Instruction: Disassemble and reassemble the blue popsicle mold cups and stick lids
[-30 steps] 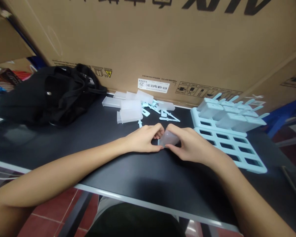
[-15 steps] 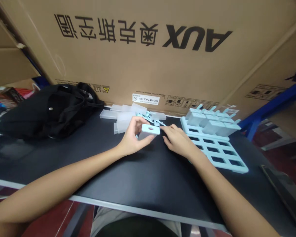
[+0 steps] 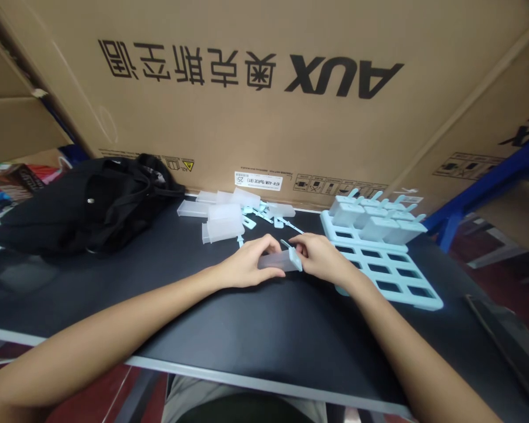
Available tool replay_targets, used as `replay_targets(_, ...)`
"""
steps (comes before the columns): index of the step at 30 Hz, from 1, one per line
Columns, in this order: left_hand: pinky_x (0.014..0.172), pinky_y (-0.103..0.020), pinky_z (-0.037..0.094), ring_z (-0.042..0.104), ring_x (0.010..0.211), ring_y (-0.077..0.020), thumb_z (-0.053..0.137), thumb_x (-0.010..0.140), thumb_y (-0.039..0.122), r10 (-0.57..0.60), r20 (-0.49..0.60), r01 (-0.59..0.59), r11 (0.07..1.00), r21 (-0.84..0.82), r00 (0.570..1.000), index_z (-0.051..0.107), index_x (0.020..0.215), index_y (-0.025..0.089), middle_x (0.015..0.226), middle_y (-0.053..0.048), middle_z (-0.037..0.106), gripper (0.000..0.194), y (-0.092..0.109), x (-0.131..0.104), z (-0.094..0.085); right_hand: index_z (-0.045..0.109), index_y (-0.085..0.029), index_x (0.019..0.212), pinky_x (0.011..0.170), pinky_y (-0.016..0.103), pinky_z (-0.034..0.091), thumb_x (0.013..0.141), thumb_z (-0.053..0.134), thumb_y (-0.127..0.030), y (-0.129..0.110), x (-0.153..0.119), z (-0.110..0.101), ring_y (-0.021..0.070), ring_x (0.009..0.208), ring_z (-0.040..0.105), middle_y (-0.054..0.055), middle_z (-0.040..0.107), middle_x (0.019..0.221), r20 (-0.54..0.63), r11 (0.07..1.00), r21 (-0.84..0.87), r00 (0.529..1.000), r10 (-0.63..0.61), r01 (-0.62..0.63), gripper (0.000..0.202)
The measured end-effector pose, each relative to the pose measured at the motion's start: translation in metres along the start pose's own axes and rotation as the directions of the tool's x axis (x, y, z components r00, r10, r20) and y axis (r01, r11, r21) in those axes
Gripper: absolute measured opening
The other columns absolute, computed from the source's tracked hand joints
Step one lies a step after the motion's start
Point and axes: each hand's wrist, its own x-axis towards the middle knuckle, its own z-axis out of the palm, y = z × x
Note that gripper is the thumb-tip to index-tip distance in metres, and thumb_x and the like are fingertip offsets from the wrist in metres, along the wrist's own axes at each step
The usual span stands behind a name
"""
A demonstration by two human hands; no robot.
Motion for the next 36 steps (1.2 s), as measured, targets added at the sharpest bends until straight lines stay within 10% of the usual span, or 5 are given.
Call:
replay_targets(6, 0.08, -0.036, 0.047, 0.053, 0.087, -0.0188, 0.064, 0.092, 0.041, 0.028, -0.06, -0.027, 1.0, 0.016, 0.998, 0.04, 0.103, 0.022, 0.1, -0.004, 0.051, 0.033, -0.006, -0.002, 0.002, 0.054, -0.021, 0.095, 0.068, 0.03, 0.051, 0.092, 0.059, -0.036, -0.018, -0.012, -0.024, 0.0143, 0.07, 0.061, 0.0, 0.06, 0.081, -0.386, 0.859, 0.487, 0.921, 0.053, 0.154, 0.016)
replay_targets(10, 0.078, -0.036, 0.048, 0.052, 0.085, -0.0182, 0.058, 0.095, 0.039, 0.0, -0.066, 0.0, 1.0, 0.011, 0.998, 0.032, 0.102, 0.024, 0.104, -0.005, 0.048, 0.032, -0.008, -0.003, 0.003, 0.051, -0.023, 0.1, 0.074, 0.031, 0.055, 0.092, 0.062, -0.041, -0.033, -0.018, -0.023, 0.0136, 0.075, 0.064, 0.001, 0.06, 0.091, -0.407, 0.669, 0.686, 0.913, 0.024, 0.288, 0.022)
replay_targets(17, 0.08, -0.041, 0.05, 0.056, 0.089, -0.0194, 0.053, 0.098, 0.037, -0.01, -0.088, 0.011, 1.0, 0.017, 0.996, 0.028, 0.107, 0.024, 0.109, -0.006, 0.049, 0.029, -0.011, -0.005, 0.006, 0.052, -0.021, 0.121, 0.088, 0.04, 0.052, 0.098, 0.049, -0.036, -0.041, -0.018, -0.007, 0.0227, 0.104, 0.059, 0.012, 0.058, 0.117, -0.356, 0.925, 0.266, 0.919, -0.167, 0.271, 0.027)
replay_targets(25, 0.09, -0.043, 0.054, 0.057, 0.11, -0.0216, 0.059, 0.094, 0.026, 0.181, -0.157, -0.186, 0.982, -0.016, 0.971, 0.024, 0.106, 0.027, 0.123, -0.01, 0.046, 0.036, -0.006, -0.003, 0.01, 0.041, -0.02, 0.125, 0.077, 0.042, 0.055, 0.089, 0.057, -0.054, -0.075, -0.018, 0.023, 0.0284, 0.101, 0.064, 0.016, 0.055, 0.125, -0.383, 0.974, 0.222, 0.923, 0.048, 0.042, 0.052)
replay_targets(36, 0.09, -0.039, 0.057, 0.057, 0.114, -0.0218, 0.052, 0.097, 0.027, 0.112, -0.065, -0.097, 0.975, 0.2, 0.992, 0.044, 0.113, 0.024, 0.128, -0.011, 0.053, 0.018, 0.007, -0.004, 0.002, 0.046, 0.001, 0.128, 0.095, 0.051, 0.042, 0.094, 0.041, -0.049, 0.046, -0.024, -0.055, 0.0415, 0.119, 0.05, 0.031, 0.054, 0.119, -0.573, 0.862, -0.251, 0.785, 0.235, -0.441, 0.061)
